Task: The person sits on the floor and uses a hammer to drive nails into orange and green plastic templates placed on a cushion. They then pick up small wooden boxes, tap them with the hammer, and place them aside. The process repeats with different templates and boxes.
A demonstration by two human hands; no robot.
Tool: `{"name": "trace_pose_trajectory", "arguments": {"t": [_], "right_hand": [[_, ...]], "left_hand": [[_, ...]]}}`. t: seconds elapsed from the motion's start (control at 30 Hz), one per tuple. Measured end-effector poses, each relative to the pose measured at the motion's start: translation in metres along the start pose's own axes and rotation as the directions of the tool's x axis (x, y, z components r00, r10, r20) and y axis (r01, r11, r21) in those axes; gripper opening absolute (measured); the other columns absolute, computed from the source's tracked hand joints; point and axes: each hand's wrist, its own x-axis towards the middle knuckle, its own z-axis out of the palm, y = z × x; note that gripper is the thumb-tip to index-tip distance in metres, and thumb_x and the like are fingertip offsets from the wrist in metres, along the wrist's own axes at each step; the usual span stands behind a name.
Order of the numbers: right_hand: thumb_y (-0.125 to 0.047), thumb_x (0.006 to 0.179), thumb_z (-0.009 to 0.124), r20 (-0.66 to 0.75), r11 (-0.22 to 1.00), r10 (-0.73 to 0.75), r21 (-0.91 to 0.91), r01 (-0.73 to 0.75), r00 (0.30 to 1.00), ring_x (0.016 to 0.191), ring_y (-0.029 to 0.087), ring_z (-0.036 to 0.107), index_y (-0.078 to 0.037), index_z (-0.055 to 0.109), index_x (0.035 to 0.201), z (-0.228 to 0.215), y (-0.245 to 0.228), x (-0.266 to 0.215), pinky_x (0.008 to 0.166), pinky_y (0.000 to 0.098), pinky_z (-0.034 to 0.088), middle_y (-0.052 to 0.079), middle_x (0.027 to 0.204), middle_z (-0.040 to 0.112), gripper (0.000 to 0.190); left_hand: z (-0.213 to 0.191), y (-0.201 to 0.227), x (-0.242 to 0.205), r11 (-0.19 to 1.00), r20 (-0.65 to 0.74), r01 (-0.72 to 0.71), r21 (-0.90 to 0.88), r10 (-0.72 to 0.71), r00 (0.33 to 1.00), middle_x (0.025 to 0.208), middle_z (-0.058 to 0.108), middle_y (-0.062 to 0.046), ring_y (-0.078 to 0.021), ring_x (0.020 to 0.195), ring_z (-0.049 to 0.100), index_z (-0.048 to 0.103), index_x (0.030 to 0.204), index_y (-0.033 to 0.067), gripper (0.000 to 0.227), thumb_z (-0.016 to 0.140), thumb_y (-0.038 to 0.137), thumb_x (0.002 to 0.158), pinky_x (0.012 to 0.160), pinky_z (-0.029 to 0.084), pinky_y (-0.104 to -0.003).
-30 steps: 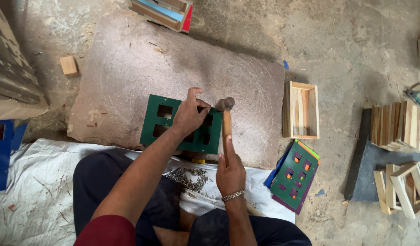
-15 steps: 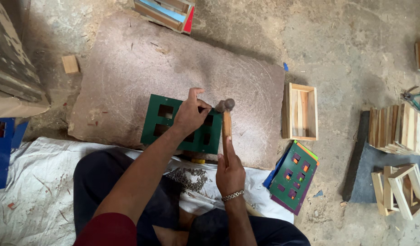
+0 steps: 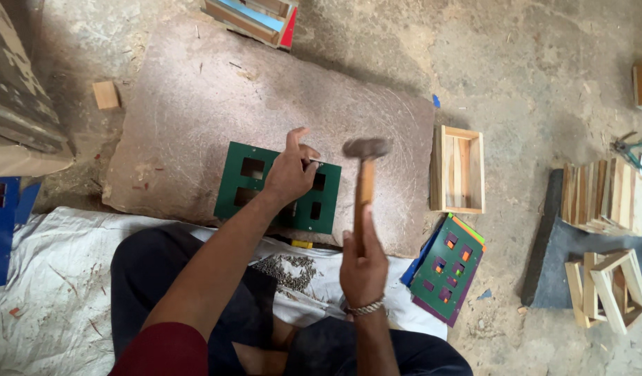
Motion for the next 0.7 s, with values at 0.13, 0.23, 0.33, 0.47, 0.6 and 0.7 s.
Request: {"name": "trace_pose_trajectory", "arguments": {"t": [0.13, 0.23, 0.33, 0.47, 0.6, 0.7], "right_hand": [[-0.004, 0.105, 0.067, -0.265, 0.953, -0.302, -0.050, 0.300, 0.916, 0.076, 0.020, 0.070, 0.003, 0.042, 0.154, -0.019, -0.010, 0.005, 0.062, 0.0306, 0.055, 0.016, 0.092, 0.072, 0.055], [-0.004, 0.105, 0.069, -0.322, 0.948, -0.313, -0.057, 0.312, 0.893, 0.076, 0.019, 0.072, -0.005, 0.056, 0.134, -0.001, -0.012, 0.007, 0.060, 0.0295, 0.057, 0.015, 0.091, 0.072, 0.032], [-0.005, 0.098, 0.069, 0.065, 0.989, -0.031, -0.140, 0.040, 0.997, 0.066, 0.024, 0.069, -0.004, 0.056, 0.143, 0.025, -0.007, 0.001, 0.054, 0.0318, 0.055, 0.017, 0.081, 0.072, 0.047], [-0.006, 0.094, 0.064, 0.210, 0.985, 0.163, -0.087, -0.148, 0.964, 0.070, 0.022, 0.074, -0.005, 0.050, 0.151, 0.030, 0.006, 0.004, 0.049, 0.0290, 0.060, 0.020, 0.106, 0.071, 0.059], [-0.011, 0.104, 0.064, -0.103, 0.977, -0.200, -0.094, 0.190, 0.974, 0.085, 0.025, 0.073, -0.013, 0.046, 0.154, 0.027, 0.012, 0.000, 0.065, 0.0325, 0.059, 0.021, 0.106, 0.072, 0.053], [-0.013, 0.101, 0.066, 0.047, 0.984, 0.152, -0.105, -0.147, 0.987, 0.074, 0.029, 0.073, -0.017, 0.049, 0.151, 0.036, 0.009, -0.004, 0.061, 0.0381, 0.056, 0.019, 0.091, 0.075, 0.053]], "left_hand": [[0.006, -0.010, 0.002, 0.998, -0.053, -0.063, 0.010, 0.063, 0.997, 0.106, 0.067, -0.016, -0.0338, 0.090, 0.072, 0.029, 0.136, 0.0036, 0.051, 0.058, -0.001, 0.094, 0.078, 0.057, -0.044], [0.007, -0.015, 0.005, 0.996, -0.078, -0.087, 0.024, 0.089, 0.993, 0.109, 0.064, -0.017, -0.0347, 0.092, 0.070, 0.030, 0.132, 0.0036, 0.043, 0.053, -0.002, 0.096, 0.078, 0.056, -0.045], [0.010, -0.017, 0.003, 0.996, -0.085, -0.085, 0.025, 0.087, 0.993, 0.107, 0.064, -0.016, -0.0362, 0.093, 0.069, 0.032, 0.126, 0.0047, 0.036, 0.051, -0.002, 0.096, 0.078, 0.055, -0.046], [0.007, -0.015, 0.002, 0.997, -0.057, -0.063, 0.047, 0.065, 0.996, 0.103, 0.061, -0.017, -0.0380, 0.090, 0.067, 0.030, 0.118, 0.0051, 0.035, 0.052, -0.003, 0.092, 0.074, 0.053, -0.048], [0.009, -0.012, 0.003, 0.995, -0.091, -0.093, 0.019, 0.095, 0.991, 0.103, 0.060, -0.015, -0.0372, 0.089, 0.067, 0.031, 0.119, 0.0058, 0.031, 0.049, -0.004, 0.096, 0.075, 0.054, -0.047], [0.008, -0.013, 0.002, 0.996, -0.080, -0.086, 0.013, 0.087, 0.993, 0.103, 0.061, -0.015, -0.0370, 0.089, 0.068, 0.031, 0.118, 0.0055, 0.033, 0.051, -0.004, 0.094, 0.075, 0.054, -0.047]]}}
